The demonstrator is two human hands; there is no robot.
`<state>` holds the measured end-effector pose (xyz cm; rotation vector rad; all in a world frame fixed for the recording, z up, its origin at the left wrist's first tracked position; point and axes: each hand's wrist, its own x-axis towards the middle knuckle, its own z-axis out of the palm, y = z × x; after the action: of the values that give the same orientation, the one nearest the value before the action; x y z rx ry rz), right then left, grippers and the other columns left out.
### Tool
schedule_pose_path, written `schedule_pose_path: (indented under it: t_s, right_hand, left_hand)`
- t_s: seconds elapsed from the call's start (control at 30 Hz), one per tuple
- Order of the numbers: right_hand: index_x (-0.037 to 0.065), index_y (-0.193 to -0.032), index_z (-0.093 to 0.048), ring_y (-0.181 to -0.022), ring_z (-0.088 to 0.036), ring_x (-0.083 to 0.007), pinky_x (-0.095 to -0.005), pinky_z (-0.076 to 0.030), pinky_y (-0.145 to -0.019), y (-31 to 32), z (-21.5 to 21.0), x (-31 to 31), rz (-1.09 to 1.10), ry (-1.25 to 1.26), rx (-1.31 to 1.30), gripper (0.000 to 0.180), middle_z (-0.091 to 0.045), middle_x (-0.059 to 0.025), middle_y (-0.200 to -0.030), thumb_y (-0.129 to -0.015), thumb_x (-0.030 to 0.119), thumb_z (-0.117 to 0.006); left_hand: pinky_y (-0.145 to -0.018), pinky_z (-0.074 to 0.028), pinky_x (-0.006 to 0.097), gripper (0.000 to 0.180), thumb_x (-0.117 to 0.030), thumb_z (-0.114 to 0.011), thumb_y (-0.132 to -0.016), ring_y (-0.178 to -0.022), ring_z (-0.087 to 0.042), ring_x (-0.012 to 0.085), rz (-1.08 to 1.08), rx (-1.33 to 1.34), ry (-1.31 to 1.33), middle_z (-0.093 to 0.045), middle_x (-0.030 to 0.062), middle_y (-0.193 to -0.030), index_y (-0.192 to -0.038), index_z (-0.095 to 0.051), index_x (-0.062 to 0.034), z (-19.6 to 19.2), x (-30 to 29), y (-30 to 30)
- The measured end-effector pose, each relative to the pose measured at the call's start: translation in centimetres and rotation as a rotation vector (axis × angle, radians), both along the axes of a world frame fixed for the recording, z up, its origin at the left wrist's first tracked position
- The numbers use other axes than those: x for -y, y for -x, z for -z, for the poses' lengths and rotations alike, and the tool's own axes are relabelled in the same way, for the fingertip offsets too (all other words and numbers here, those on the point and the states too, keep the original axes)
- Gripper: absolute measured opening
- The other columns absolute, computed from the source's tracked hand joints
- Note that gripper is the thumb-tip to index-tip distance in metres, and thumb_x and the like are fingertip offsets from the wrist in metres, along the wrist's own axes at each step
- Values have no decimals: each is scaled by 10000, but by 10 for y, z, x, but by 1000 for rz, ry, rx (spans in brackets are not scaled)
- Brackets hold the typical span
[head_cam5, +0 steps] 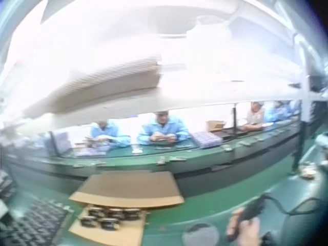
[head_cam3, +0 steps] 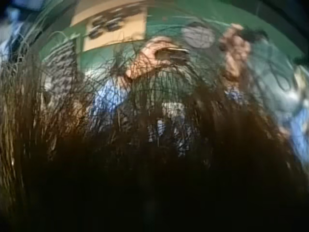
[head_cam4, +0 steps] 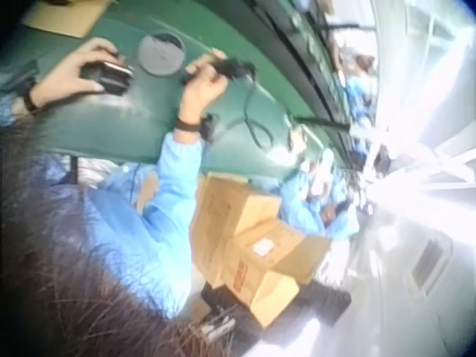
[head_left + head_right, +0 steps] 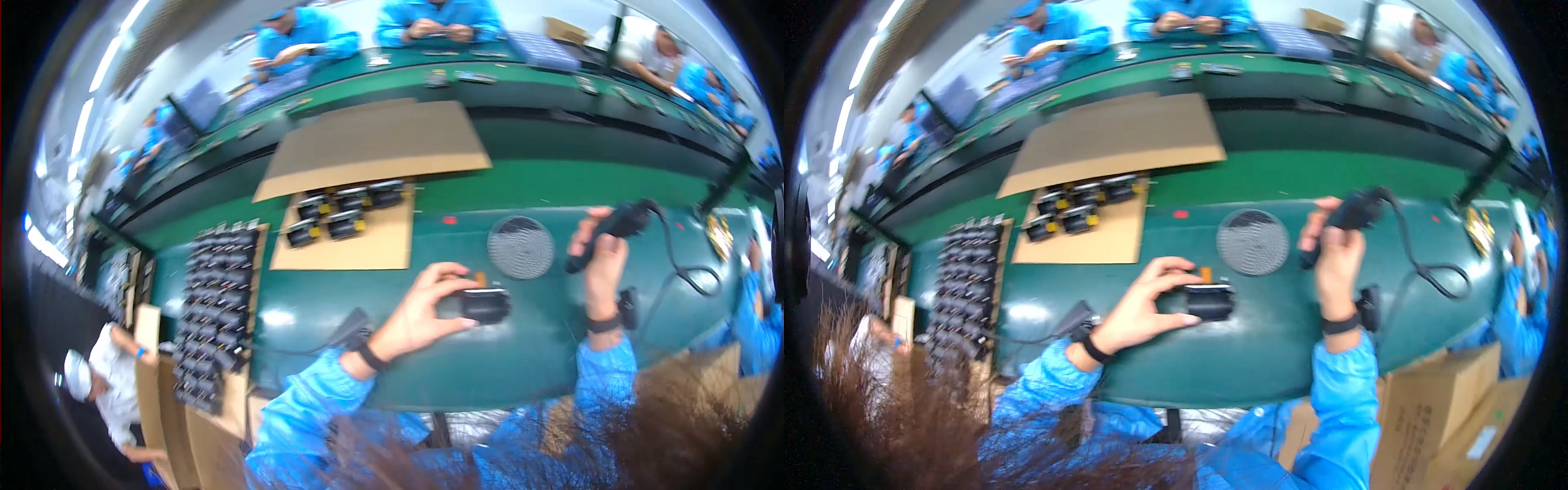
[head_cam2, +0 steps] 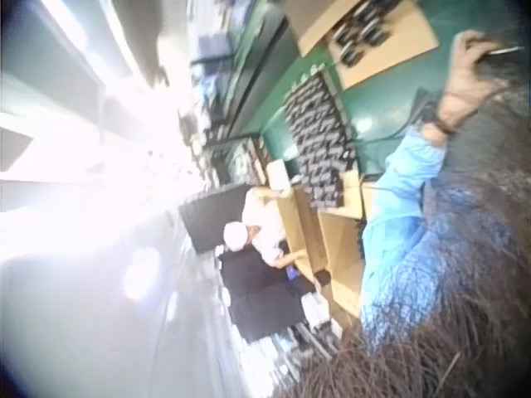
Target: Assembling and packing small electronic components using an electric screwdriver at a factory production line.
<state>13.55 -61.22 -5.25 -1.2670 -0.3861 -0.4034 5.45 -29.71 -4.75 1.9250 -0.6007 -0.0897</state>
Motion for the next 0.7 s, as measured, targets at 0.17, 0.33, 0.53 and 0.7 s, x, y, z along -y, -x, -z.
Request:
schedule_pose_path:
  t_s: [0.17, 0.33, 0.53, 0.7]
  right_hand:
    - [31, -1226, -530, -677, -526, -105, -266, -455, -609, 6, 4, 25, 94, -82, -52, 420, -542, -18, -899, -990, 352, -661]
    - [79, -1171, -548, -641, -468, -88, -259, -399, -606, -3, 11, 14, 220, -9, -144, 196, -512, 3, -796, -993, 97, -630]
    - [58, -1140, -543, -641, -479, -82, -253, -407, -613, -11, 17, 18, 168, 17, -125, 154, -516, -9, -788, -1004, 88, -608]
    - [49, -1123, -534, -647, -476, -80, -258, -414, -623, -15, 22, 33, 177, -31, -164, 139, -529, -14, -851, -1009, 92, -601]
  left_hand:
    - [-1124, -370, 483, 534, -110, -814, -775, -1375, -392, 381, -217, 58, -161, -403, 176, -1449, -1266, -605, -121, -43, -17, 41]
    - [-1114, -374, 551, 553, -73, -764, -767, -1387, -351, 486, -261, 230, -656, -325, 266, -1512, -1287, -581, -115, -48, -30, 84]
    - [-1097, -397, 507, 552, -67, -711, -829, -1373, -388, 447, -164, 158, -591, -331, 278, -1498, -1351, -533, -109, -24, -34, 105]
    - [-1096, -400, 455, 712, -94, -797, -745, -1311, -459, 387, -575, 34, -438, -447, 217, -1393, -1391, -501, -51, -85, -94, 156]
